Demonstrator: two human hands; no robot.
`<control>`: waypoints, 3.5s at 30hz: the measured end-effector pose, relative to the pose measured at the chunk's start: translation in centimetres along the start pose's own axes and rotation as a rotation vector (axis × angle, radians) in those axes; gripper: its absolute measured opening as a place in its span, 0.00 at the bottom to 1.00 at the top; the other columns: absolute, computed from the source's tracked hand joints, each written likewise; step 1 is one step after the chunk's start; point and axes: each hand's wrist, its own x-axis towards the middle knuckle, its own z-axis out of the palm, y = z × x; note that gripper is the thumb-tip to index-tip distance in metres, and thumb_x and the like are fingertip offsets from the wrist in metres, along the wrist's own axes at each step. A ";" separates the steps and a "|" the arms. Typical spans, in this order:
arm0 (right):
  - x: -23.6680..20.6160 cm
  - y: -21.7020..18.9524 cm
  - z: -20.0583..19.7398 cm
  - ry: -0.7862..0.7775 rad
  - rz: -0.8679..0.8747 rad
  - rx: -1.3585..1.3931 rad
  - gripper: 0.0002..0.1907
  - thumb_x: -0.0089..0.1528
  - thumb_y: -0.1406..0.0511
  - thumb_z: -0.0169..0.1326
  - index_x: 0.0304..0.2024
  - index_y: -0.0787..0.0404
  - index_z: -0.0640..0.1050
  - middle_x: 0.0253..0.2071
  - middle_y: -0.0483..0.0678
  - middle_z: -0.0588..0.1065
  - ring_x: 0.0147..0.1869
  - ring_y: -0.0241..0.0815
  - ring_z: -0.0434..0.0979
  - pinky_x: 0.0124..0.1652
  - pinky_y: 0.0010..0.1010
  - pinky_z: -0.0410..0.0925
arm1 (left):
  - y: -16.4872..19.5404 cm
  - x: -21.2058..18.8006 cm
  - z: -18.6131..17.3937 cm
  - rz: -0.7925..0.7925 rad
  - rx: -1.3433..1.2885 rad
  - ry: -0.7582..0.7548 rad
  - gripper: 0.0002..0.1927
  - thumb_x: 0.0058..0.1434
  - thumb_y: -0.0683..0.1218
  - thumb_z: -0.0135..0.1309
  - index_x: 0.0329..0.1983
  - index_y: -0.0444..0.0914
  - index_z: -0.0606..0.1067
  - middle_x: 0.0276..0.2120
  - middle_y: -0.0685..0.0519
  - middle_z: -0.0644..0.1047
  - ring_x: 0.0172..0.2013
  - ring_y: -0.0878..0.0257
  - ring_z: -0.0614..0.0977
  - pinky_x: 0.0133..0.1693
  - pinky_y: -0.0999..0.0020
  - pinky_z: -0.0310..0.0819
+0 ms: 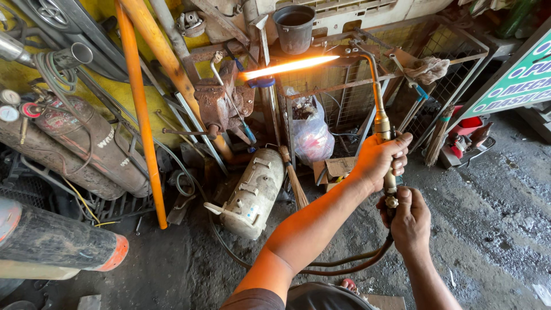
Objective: The person uses a blowtorch to heat a metal rod clamped in a vise and applies a soldering rod to the heated area. The person repeatedly applies heat and solder to the same section of the rod.
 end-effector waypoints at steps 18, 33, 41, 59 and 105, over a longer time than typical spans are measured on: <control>9.9 -2.9 5.6 -0.209 -0.135 0.061 0.18 0.75 0.54 0.37 0.42 0.61 0.69 0.28 0.47 0.75 0.24 0.32 0.70 0.23 0.24 0.64 | 9.2 6.2 -2.6 0.181 0.048 0.038 0.10 0.63 0.47 0.60 0.35 0.41 0.69 0.20 0.62 0.66 0.18 0.71 0.67 0.19 0.74 0.59; 8.1 -0.7 4.0 -0.087 -0.074 0.148 0.19 0.74 0.56 0.44 0.42 0.67 0.70 0.28 0.52 0.76 0.22 0.35 0.69 0.21 0.26 0.63 | 5.7 5.9 -2.5 0.121 0.013 0.022 0.12 0.65 0.46 0.59 0.36 0.39 0.68 0.20 0.61 0.66 0.18 0.71 0.67 0.19 0.74 0.60; 8.1 -1.0 3.7 -0.095 -0.072 0.175 0.18 0.73 0.56 0.44 0.42 0.67 0.71 0.29 0.52 0.77 0.23 0.34 0.70 0.21 0.25 0.62 | 5.7 5.9 -1.9 0.082 0.055 0.062 0.09 0.64 0.46 0.58 0.38 0.39 0.70 0.20 0.62 0.66 0.18 0.71 0.67 0.19 0.75 0.60; 7.4 -1.9 4.0 -0.077 -0.082 0.156 0.18 0.73 0.57 0.44 0.45 0.67 0.72 0.28 0.51 0.76 0.22 0.33 0.69 0.21 0.25 0.62 | 6.2 5.5 -1.3 0.080 0.045 0.046 0.09 0.63 0.45 0.59 0.38 0.41 0.70 0.20 0.62 0.66 0.19 0.72 0.67 0.19 0.75 0.59; 7.4 -1.8 1.5 -0.082 -0.438 -0.148 0.25 0.77 0.53 0.42 0.58 0.69 0.73 0.45 0.52 0.77 0.47 0.37 0.77 0.46 0.27 0.71 | 6.5 2.7 -1.0 0.149 0.135 -0.188 0.11 0.65 0.47 0.60 0.37 0.40 0.68 0.22 0.60 0.69 0.20 0.71 0.70 0.21 0.74 0.63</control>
